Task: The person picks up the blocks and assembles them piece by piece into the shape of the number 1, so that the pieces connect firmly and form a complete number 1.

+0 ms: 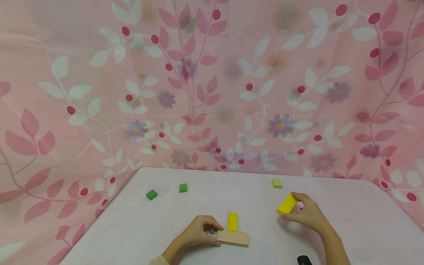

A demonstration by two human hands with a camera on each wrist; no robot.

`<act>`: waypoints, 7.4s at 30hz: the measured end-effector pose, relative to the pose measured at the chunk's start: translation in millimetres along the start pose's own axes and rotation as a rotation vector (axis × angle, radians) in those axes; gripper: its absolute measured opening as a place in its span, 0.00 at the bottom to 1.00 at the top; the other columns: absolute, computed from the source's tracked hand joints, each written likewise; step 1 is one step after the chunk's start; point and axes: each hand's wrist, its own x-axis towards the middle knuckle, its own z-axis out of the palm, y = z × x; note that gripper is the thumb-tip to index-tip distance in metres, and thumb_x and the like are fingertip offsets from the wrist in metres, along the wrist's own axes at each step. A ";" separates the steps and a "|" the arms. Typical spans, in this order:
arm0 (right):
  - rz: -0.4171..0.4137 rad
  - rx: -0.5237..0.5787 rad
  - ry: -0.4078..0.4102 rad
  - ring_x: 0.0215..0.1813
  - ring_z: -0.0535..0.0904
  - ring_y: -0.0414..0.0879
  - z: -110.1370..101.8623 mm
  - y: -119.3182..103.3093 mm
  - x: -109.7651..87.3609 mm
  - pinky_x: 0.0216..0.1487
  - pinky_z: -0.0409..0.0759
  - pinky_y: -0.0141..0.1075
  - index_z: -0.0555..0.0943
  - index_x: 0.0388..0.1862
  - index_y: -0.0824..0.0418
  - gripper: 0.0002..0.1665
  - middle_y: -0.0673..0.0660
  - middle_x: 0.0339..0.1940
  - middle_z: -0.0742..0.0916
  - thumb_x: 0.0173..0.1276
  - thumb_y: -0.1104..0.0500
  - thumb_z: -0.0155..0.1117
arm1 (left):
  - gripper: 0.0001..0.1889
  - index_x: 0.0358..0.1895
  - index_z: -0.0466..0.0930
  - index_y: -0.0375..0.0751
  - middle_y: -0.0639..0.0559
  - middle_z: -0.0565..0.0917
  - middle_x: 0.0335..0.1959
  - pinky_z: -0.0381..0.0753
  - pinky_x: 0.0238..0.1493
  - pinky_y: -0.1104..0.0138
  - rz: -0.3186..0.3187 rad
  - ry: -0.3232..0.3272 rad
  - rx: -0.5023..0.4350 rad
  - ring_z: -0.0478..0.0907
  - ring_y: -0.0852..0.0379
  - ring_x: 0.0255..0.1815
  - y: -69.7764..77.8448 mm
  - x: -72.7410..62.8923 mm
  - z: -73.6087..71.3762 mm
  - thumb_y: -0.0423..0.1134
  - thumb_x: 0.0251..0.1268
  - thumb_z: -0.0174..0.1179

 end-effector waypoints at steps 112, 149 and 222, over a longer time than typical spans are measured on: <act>-0.064 0.094 -0.285 0.69 0.56 0.70 91.4 -51.3 94.8 0.66 0.55 0.59 0.67 0.63 0.77 0.48 0.76 0.68 0.63 0.53 0.48 0.74 | 0.16 0.39 0.86 0.36 0.58 0.84 0.33 0.77 0.35 0.75 0.012 -0.021 -0.020 0.74 0.70 0.29 -11.1 2.6 -2.0 0.30 0.41 0.74; -0.187 0.165 -0.410 0.70 0.57 0.68 99.3 -66.8 95.4 0.66 0.53 0.62 0.69 0.63 0.72 0.46 0.72 0.68 0.65 0.52 0.47 0.74 | 0.16 0.39 0.86 0.37 0.61 0.84 0.33 0.77 0.35 0.75 0.023 -0.029 0.001 0.74 0.72 0.29 -15.6 4.3 -2.0 0.31 0.42 0.74; -0.225 0.127 -0.303 0.68 0.61 0.66 116.5 -69.8 83.2 0.64 0.57 0.62 0.71 0.63 0.67 0.45 0.69 0.67 0.69 0.52 0.43 0.72 | 0.16 0.39 0.86 0.37 0.61 0.84 0.32 0.78 0.35 0.75 0.039 -0.022 0.010 0.74 0.72 0.29 -16.7 4.3 -1.5 0.31 0.41 0.74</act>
